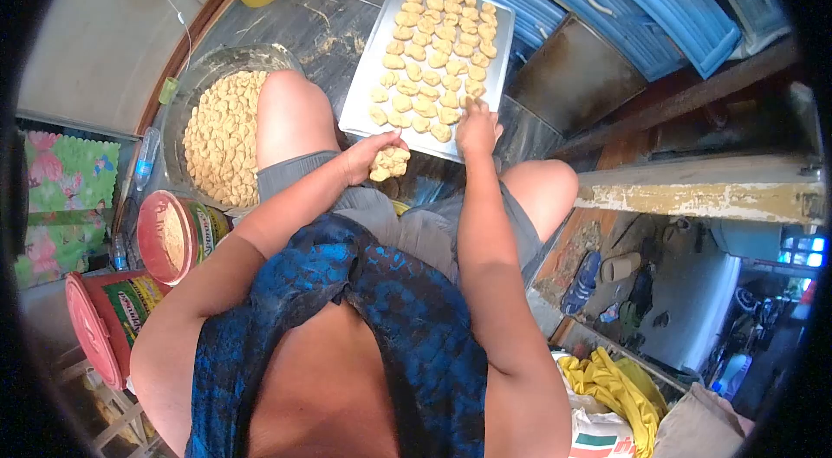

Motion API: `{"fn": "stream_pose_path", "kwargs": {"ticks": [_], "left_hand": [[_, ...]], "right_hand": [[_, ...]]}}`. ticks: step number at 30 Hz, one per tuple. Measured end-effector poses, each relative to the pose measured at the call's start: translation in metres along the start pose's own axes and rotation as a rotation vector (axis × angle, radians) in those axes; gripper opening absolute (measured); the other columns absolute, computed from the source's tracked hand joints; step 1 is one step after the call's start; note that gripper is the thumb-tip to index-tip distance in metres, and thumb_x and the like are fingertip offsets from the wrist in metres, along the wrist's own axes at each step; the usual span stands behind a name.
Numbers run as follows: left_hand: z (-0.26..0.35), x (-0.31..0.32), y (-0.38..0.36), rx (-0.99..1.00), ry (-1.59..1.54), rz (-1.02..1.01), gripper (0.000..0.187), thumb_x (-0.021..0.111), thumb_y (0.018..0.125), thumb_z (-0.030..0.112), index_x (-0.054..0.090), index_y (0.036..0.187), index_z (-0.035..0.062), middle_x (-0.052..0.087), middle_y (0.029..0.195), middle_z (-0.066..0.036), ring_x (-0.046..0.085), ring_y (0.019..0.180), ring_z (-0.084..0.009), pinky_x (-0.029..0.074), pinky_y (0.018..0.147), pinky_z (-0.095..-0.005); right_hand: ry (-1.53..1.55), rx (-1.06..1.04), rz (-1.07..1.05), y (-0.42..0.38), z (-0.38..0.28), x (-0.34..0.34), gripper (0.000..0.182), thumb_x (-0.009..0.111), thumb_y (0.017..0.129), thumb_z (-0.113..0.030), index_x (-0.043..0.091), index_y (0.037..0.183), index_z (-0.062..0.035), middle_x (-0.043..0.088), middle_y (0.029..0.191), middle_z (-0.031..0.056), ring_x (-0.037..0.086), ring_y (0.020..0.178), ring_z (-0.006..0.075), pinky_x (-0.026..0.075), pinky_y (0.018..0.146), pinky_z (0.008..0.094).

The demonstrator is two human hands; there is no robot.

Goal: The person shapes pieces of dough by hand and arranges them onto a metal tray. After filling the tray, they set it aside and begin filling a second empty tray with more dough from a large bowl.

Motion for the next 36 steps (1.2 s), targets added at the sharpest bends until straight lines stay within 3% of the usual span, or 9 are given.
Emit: {"fn": "stream_pose_path", "kwargs": {"ticks": [7, 10, 13, 14, 15, 30, 33, 34, 36], "left_hand": [[-0.003, -0.005, 0.005, 0.019, -0.003, 0.025, 0.04, 0.049, 0.091, 0.042, 0.061, 0.092, 0.0045, 0.064, 0.083, -0.006, 0.062, 0.073, -0.0165, 0.051, 0.067, -0.0296], [-0.001, -0.002, 0.003, -0.008, 0.018, 0.023, 0.041, 0.048, 0.091, 0.044, 0.06, 0.093, 0.0051, 0.064, 0.084, -0.005, 0.062, 0.075, -0.0155, 0.051, 0.069, -0.0283], [-0.005, -0.001, 0.008, -0.045, -0.043, -0.039, 0.041, 0.047, 0.092, 0.045, 0.059, 0.094, 0.0052, 0.063, 0.084, -0.006, 0.062, 0.076, -0.016, 0.051, 0.069, -0.03], [-0.001, 0.004, 0.005, -0.018, -0.054, -0.066, 0.041, 0.047, 0.092, 0.044, 0.059, 0.094, 0.005, 0.063, 0.083, -0.005, 0.062, 0.075, -0.0163, 0.051, 0.069, -0.0304], [0.004, 0.008, -0.001, -0.03, -0.075, 0.011, 0.041, 0.046, 0.093, 0.044, 0.059, 0.094, 0.0045, 0.062, 0.083, -0.005, 0.061, 0.075, -0.0164, 0.051, 0.068, -0.0304], [0.012, 0.008, -0.009, 0.034, -0.094, -0.023, 0.039, 0.045, 0.094, 0.04, 0.059, 0.095, 0.0034, 0.063, 0.086, -0.007, 0.061, 0.078, -0.015, 0.051, 0.07, -0.0282], [0.012, 0.011, -0.005, 0.063, -0.069, -0.048, 0.04, 0.043, 0.094, 0.04, 0.058, 0.095, 0.0031, 0.062, 0.088, -0.007, 0.061, 0.08, -0.0161, 0.05, 0.073, -0.0288], [0.008, 0.011, -0.004, 0.035, -0.082, -0.045, 0.041, 0.043, 0.095, 0.04, 0.058, 0.095, 0.0028, 0.062, 0.088, -0.007, 0.061, 0.08, -0.0165, 0.051, 0.073, -0.0294], [0.015, 0.021, -0.003, 0.019, -0.097, -0.054, 0.041, 0.043, 0.094, 0.041, 0.058, 0.094, 0.0029, 0.062, 0.085, -0.007, 0.061, 0.078, -0.017, 0.051, 0.071, -0.0297]], "right_hand": [[0.248, -0.185, 0.2, -0.017, -0.036, -0.048, 0.033, 0.059, 0.083, -0.024, 0.06, 0.114, -0.0121, 0.055, 0.118, 0.0095, 0.05, 0.108, 0.027, 0.037, 0.091, 0.0444], [0.982, -0.457, -0.352, -0.07, -0.112, -0.131, 0.021, 0.06, 0.083, -0.015, 0.065, 0.101, -0.0049, 0.059, 0.093, 0.0045, 0.054, 0.083, 0.0177, 0.042, 0.077, 0.0284], [1.282, -0.921, -0.746, -0.157, -0.165, -0.235, 0.03, 0.064, 0.082, -0.025, 0.062, 0.097, 0.0018, 0.061, 0.086, 0.0108, 0.057, 0.079, 0.0226, 0.044, 0.069, 0.0352], [1.242, -1.349, -0.872, -0.182, -0.175, -0.249, 0.048, 0.062, 0.084, -0.022, 0.051, 0.123, 0.0042, 0.062, 0.091, 0.0087, 0.057, 0.078, 0.0213, 0.046, 0.071, 0.034], [1.421, -1.408, -1.028, -0.202, -0.188, -0.273, 0.045, 0.062, 0.084, -0.02, 0.052, 0.118, 0.0069, 0.062, 0.087, 0.0085, 0.057, 0.078, 0.0224, 0.046, 0.069, 0.0328], [1.983, -1.562, -0.963, -0.23, -0.197, -0.272, 0.025, 0.054, 0.087, -0.021, 0.065, 0.077, 0.0003, 0.057, 0.064, 0.0095, 0.051, 0.056, 0.0265, 0.041, 0.051, 0.0366], [2.141, -1.052, -0.783, -0.216, -0.18, -0.276, 0.027, 0.048, 0.09, -0.019, 0.061, 0.09, 0.0045, 0.059, 0.08, 0.0164, 0.056, 0.066, 0.0333, 0.044, 0.059, 0.0398], [1.413, -1.737, -1.263, -0.223, -0.209, -0.264, 0.021, 0.049, 0.089, -0.02, 0.057, 0.093, -0.002, 0.054, 0.082, 0.0102, 0.055, 0.066, 0.0244, 0.039, 0.057, 0.0376], [1.812, -1.556, -1.024, -0.238, -0.221, -0.266, 0.023, 0.048, 0.09, -0.02, 0.059, 0.09, 0.0006, 0.056, 0.085, 0.0145, 0.055, 0.069, 0.0293, 0.041, 0.06, 0.0392]]}}
Point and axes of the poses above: each hand's wrist, its own y-axis towards the middle knuckle, its own x-axis out of the palm, z = x × y, the point moved 7 cm from there along y, towards the middle knuckle
